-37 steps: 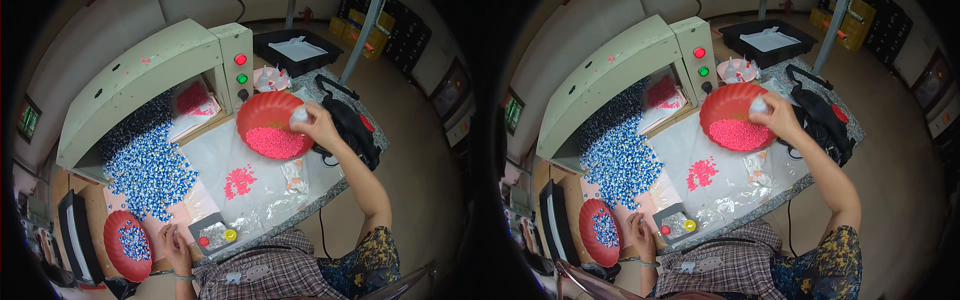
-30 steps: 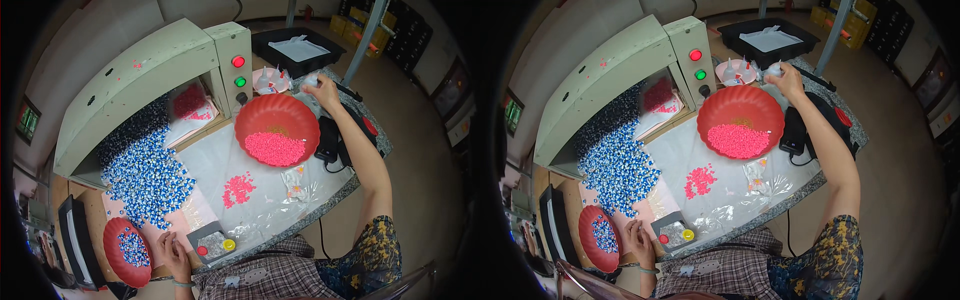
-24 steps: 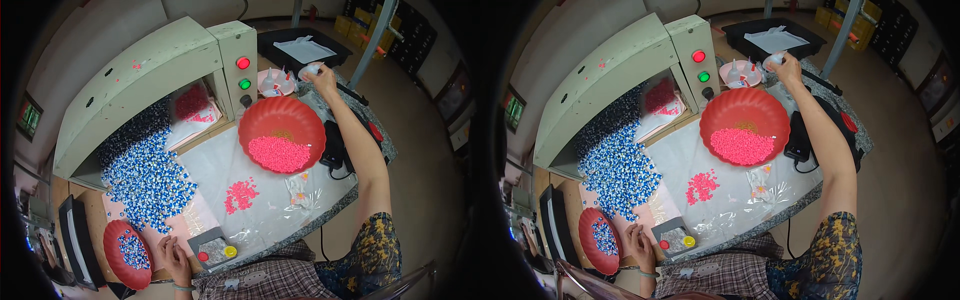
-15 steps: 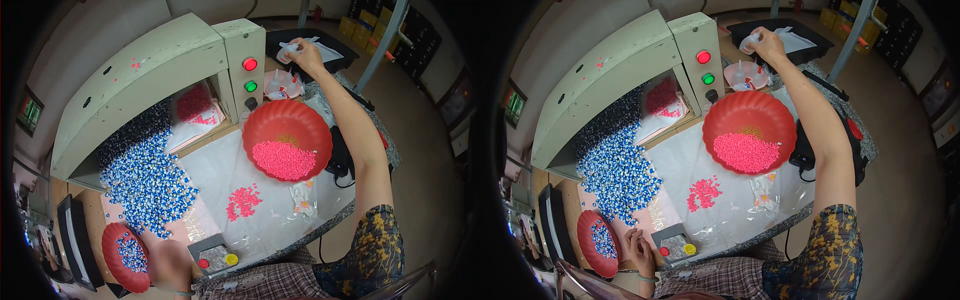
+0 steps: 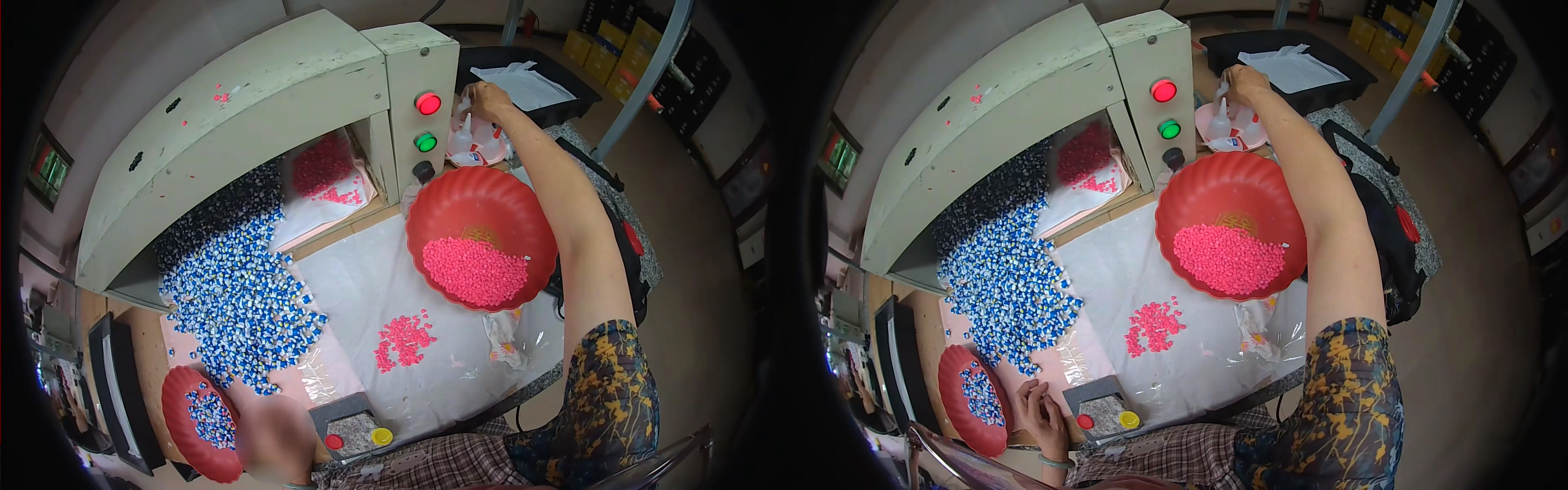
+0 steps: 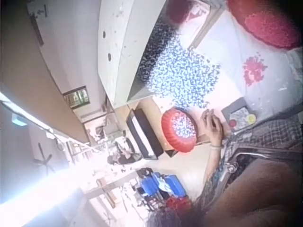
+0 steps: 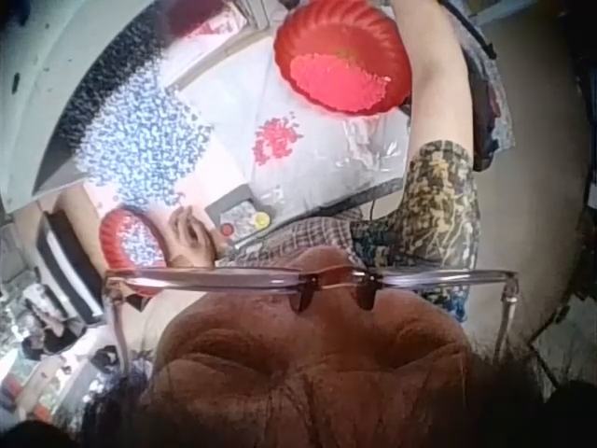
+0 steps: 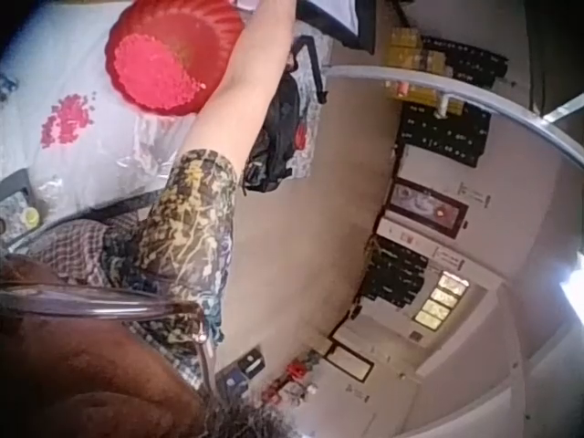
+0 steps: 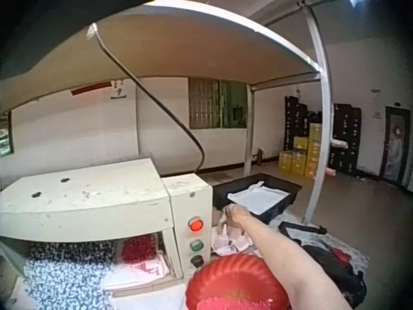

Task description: Assembling small plastic components by hand at a factory workbench.

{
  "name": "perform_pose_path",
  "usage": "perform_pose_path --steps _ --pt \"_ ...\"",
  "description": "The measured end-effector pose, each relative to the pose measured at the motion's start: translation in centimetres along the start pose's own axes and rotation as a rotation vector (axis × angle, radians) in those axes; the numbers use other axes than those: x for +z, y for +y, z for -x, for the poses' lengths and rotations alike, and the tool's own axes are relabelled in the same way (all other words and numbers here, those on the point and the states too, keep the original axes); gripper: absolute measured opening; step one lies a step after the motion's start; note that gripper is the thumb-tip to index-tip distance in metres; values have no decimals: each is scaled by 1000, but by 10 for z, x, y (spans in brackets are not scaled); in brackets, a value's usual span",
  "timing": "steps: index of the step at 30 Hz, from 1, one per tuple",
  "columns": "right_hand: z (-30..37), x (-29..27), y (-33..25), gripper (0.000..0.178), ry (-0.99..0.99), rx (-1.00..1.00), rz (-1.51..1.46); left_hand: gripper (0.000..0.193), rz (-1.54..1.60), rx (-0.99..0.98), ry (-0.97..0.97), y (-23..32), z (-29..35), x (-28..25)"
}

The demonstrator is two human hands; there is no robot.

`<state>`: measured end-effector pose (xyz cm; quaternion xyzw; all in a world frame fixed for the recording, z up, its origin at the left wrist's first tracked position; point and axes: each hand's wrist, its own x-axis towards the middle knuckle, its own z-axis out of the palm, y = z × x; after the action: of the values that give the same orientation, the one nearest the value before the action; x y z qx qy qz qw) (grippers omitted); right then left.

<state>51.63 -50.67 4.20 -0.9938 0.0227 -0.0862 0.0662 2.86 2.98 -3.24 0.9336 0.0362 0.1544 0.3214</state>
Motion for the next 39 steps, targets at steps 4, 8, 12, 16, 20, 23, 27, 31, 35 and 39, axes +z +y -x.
perform_pose_path --steps 4,8,12,16,20,23,27,31,35,39 --pt "3 6 -6 45 -56 46 14 26 -15 17 3 3 0 -3" --pt "0 5 13 46 -36 -35 -71 26 2 -10 -13 3 -1 -2" --pt "21 -14 6 46 109 -164 -314 27 -37 45 29 0 -1 -1" --pt "60 -44 -19 49 129 -301 -263 28 0 21 19 0 -1 -1" --pt "76 -43 -32 46 72 -487 46 29 -12 37 25 -1 -1 -2" --pt "75 -35 -33 32 18 -519 286 30 -2 34 23 -1 -1 -2" --pt "74 -34 -41 28 -56 -522 303 33 27 42 49 -3 -1 0" --pt "70 -34 -41 26 -75 -480 301 36 66 -24 50 -8 3 -1" --pt "75 -41 -35 23 3 -483 246 36 55 30 98 -8 2 -3" --pt "89 -64 -31 23 123 -507 223 35 91 83 185 -14 6 -3"
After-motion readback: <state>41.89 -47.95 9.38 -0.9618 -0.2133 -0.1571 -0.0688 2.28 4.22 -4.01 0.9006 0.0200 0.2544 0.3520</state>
